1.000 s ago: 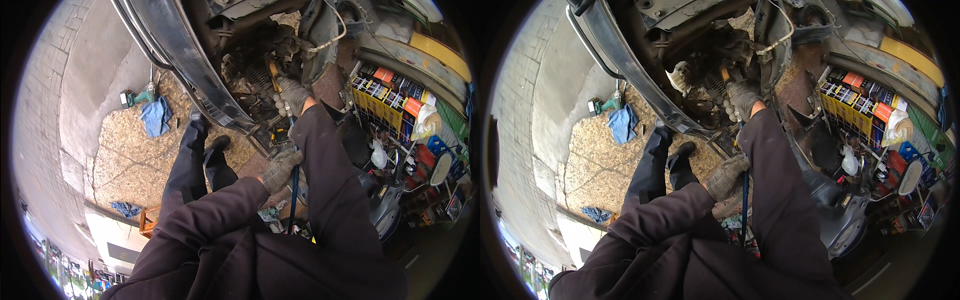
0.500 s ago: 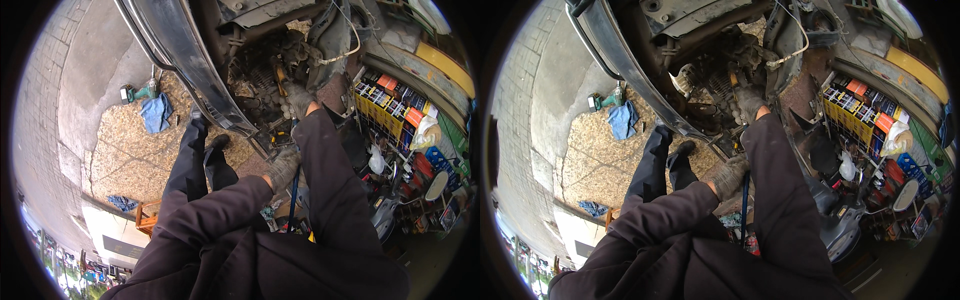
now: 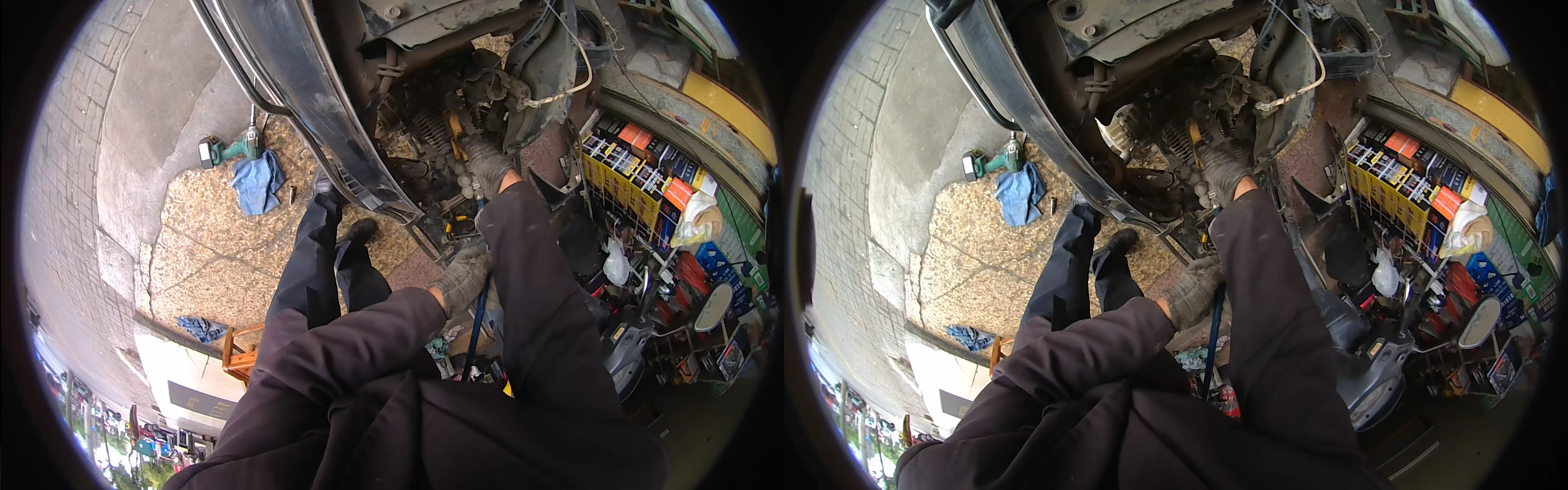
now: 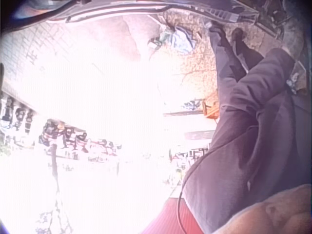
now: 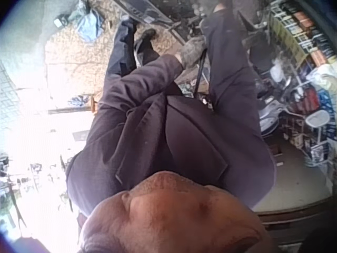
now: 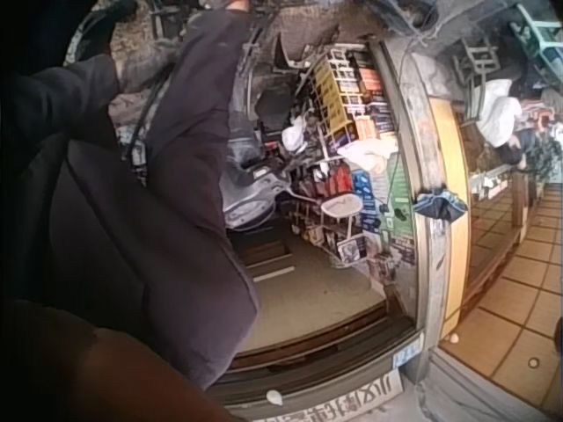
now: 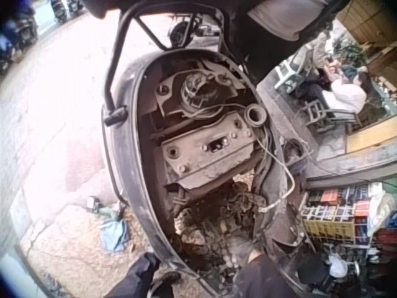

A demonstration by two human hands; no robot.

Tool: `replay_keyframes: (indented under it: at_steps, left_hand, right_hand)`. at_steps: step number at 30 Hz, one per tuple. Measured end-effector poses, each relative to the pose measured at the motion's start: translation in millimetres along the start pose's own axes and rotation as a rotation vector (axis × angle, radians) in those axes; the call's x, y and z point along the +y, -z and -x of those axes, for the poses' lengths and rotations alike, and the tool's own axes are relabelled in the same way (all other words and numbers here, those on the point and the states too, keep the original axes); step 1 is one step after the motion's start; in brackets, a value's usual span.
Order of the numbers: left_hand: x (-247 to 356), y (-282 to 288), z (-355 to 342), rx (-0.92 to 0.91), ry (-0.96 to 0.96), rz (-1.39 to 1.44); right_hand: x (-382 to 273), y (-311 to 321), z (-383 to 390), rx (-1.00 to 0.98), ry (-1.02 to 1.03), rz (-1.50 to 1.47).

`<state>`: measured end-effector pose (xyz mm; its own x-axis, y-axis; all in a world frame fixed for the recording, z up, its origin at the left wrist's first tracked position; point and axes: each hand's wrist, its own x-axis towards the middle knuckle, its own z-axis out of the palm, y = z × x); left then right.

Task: The person works on a motorcycle engine in a workshop, using a hammer to tap components and a cordless impact driver to remove and install bolts. The person also handles small parts and tools while adjusting engine components.

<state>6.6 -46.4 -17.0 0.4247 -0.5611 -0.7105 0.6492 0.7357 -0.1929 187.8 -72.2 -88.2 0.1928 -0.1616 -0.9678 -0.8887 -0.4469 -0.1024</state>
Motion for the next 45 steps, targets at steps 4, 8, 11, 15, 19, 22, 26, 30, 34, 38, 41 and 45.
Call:
replay_keyframes:
  at_steps: [4, 8, 11, 15, 19, 22, 26, 30, 34, 38, 41, 45]
  left_hand:
    - [2, 3, 7, 0.022, 0.031, -0.117]
    - [-21, 22, -1, -0.111, -0.035, 0.113]
    - [-38, 42, -16, -0.198, -0.104, 0.067]
    - [-37, 50, -22, -0.474, -0.168, 0.132]
    - [-34, 35, -13, -0.041, 0.03, -0.117]
    - [-39, 43, -11, -0.074, -0.257, -0.984]
    - [-50, 55, -21, -0.166, -0.415, -0.646]
    - [-40, 43, -12, 0.027, -0.026, -0.076]
    - [-19, 26, 1, 0.072, 0.081, 0.032]
    - [-35, 35, -9, 0.037, 0.107, 0.116]
    - [-53, 50, -25, -0.036, -0.471, -0.462]
    - [-47, 45, -21, -0.032, -0.18, -0.396]
  right_hand:
    - [4, -2, -3, 0.003, -0.066, 0.016]
    - [8, -3, -3, -0.12, -0.112, 0.008]
    - [8, -4, -1, -0.137, -0.121, 0.016]
    - [9, -8, 0, -0.078, -0.116, 0.02]
    - [10, -12, 3, -0.076, -0.119, 0.056]
    - [12, -14, 4, -0.071, -0.126, 0.053]
    - [15, -16, 1, -0.089, -0.137, 0.024]
    - [16, -16, -3, -0.097, -0.161, 0.02]
    - [17, -18, -3, -0.104, -0.146, 0.046]
    - [18, -18, -1, -0.09, -0.148, 0.07]
    - [18, -17, -1, -0.077, -0.138, 0.082]
    - [21, -15, -4, -0.069, -0.149, 0.068]
